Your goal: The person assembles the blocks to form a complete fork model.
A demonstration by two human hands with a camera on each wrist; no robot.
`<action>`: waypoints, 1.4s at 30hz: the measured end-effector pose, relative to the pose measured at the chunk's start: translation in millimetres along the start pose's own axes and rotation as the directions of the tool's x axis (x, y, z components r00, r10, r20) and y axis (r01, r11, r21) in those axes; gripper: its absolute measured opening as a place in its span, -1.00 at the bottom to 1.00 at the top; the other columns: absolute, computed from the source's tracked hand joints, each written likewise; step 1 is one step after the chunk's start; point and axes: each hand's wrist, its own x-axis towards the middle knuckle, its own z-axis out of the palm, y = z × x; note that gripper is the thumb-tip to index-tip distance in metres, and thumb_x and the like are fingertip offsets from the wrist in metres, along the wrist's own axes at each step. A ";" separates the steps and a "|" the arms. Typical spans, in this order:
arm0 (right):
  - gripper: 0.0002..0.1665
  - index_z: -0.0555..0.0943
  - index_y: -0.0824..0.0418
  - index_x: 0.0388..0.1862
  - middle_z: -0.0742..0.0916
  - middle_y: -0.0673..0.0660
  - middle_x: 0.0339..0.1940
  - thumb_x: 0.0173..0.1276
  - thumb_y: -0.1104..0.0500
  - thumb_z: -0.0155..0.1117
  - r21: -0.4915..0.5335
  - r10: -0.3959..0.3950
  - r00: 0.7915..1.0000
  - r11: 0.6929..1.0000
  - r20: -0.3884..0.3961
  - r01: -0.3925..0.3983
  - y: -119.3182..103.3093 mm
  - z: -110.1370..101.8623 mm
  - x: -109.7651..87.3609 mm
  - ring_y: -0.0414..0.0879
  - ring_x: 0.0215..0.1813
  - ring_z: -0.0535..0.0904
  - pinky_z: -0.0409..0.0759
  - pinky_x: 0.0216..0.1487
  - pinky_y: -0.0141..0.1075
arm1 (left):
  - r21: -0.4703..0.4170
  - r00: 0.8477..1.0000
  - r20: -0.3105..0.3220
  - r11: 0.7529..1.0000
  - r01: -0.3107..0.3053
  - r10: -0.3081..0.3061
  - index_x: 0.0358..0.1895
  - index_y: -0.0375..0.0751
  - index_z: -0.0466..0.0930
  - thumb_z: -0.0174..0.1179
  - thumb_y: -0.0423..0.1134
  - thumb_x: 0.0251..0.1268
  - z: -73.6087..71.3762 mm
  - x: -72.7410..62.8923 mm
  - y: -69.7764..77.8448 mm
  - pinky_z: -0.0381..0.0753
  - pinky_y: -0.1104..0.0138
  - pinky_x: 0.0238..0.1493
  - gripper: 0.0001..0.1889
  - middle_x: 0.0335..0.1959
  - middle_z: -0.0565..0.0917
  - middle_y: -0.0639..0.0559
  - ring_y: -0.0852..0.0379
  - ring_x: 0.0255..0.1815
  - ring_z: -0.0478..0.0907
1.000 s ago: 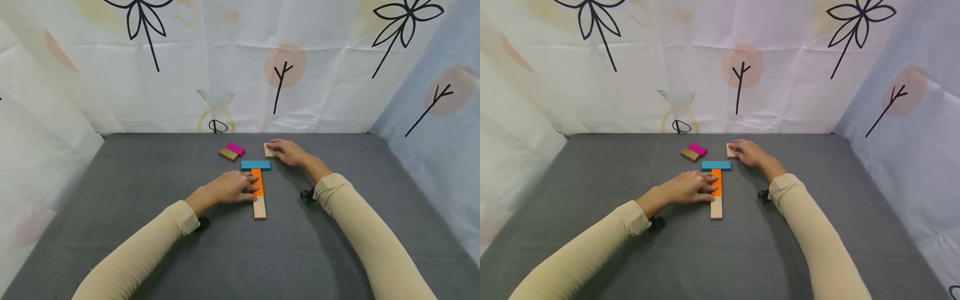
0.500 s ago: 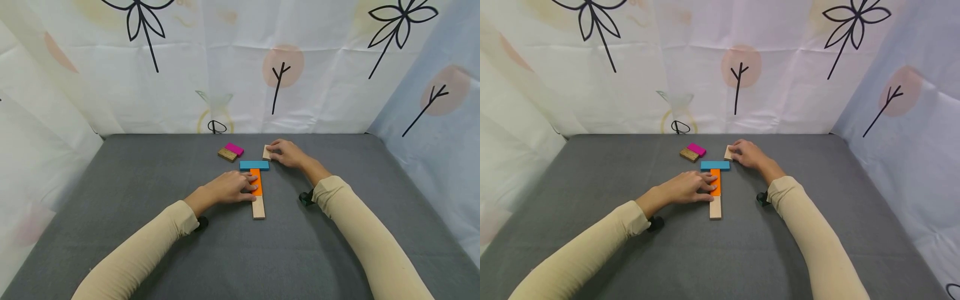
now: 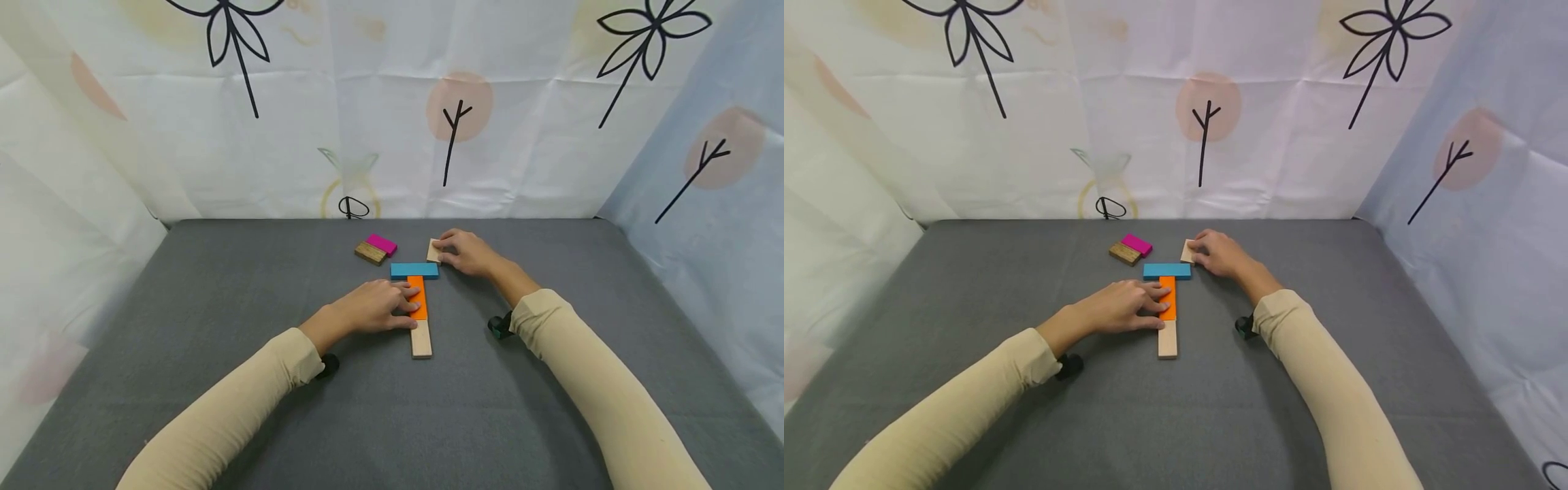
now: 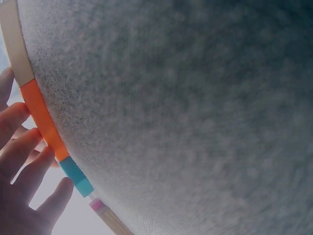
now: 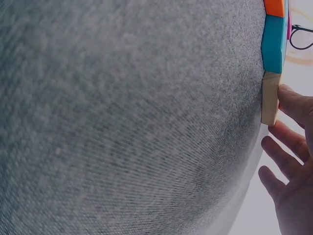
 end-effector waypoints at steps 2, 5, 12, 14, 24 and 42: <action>-0.51 0.49 0.40 0.34 0.51 0.42 0.31 0.50 0.24 0.19 0.001 -0.001 1.000 1.000 0.000 0.001 0.3 -0.1 0.0 0.29 0.29 0.46 0.40 0.29 0.13 | -0.003 1.000 -0.002 1.000 -0.001 0.001 0.25 -0.15 0.59 0.23 0.04 0.39 0.0 0.0 -0.2 0.47 0.10 0.29 -0.51 0.40 0.44 -0.12 -0.02 0.44 0.35; -0.51 0.49 0.41 0.34 0.52 0.42 0.30 0.49 0.25 0.20 0.002 -0.004 1.000 1.000 0.005 0.004 -1.0 -0.8 -0.1 0.29 0.29 0.46 0.41 0.28 0.12 | -0.006 1.000 -0.004 1.000 0.001 -0.001 0.25 -0.15 0.59 0.23 0.04 0.39 0.3 0.3 -0.3 0.47 0.11 0.29 -0.52 0.40 0.44 -0.12 -0.02 0.44 0.35; -0.50 0.48 0.38 0.36 0.52 0.41 0.31 0.50 0.24 0.20 -0.001 0.005 1.000 1.000 0.018 -0.005 -2.7 -2.0 0.7 0.28 0.30 0.45 0.38 0.31 0.13 | -0.017 1.000 -0.002 1.000 0.009 -0.009 0.24 -0.15 0.60 0.24 0.03 0.39 0.2 1.3 -0.7 0.47 0.11 0.28 -0.52 0.40 0.44 -0.11 -0.02 0.44 0.35; -0.50 0.48 0.39 0.35 0.52 0.41 0.30 0.50 0.24 0.20 -0.002 0.000 1.000 1.000 0.017 0.000 -2.2 -2.1 1.0 0.28 0.30 0.45 0.39 0.31 0.12 | -0.018 1.000 -0.001 1.000 0.010 -0.010 0.25 -0.15 0.60 0.25 0.04 0.38 -0.9 1.1 -0.6 0.46 0.11 0.29 -0.52 0.40 0.44 -0.11 -0.02 0.44 0.35; -0.50 0.48 0.38 0.36 0.50 0.42 0.32 0.50 0.24 0.19 -0.003 0.008 1.000 1.000 0.026 -0.008 -2.9 -2.8 2.1 0.29 0.31 0.45 0.39 0.30 0.13 | -0.028 1.000 0.010 1.000 0.014 -0.014 0.25 -0.16 0.59 0.24 0.03 0.39 -3.9 1.4 -0.6 0.44 0.10 0.31 -0.52 0.40 0.43 -0.11 -0.01 0.45 0.34; -0.43 0.42 0.38 0.42 0.41 0.43 0.42 0.54 0.14 0.15 -0.044 -0.030 0.999 0.999 0.020 0.031 -7.9 -1.9 -2.2 0.31 0.39 0.37 0.30 0.38 0.16 | -0.018 1.000 0.016 1.000 0.018 -0.018 0.26 -0.15 0.58 0.23 0.05 0.39 -3.3 -0.1 -0.1 0.38 0.10 0.36 -0.50 0.41 0.42 -0.10 0.00 0.46 0.33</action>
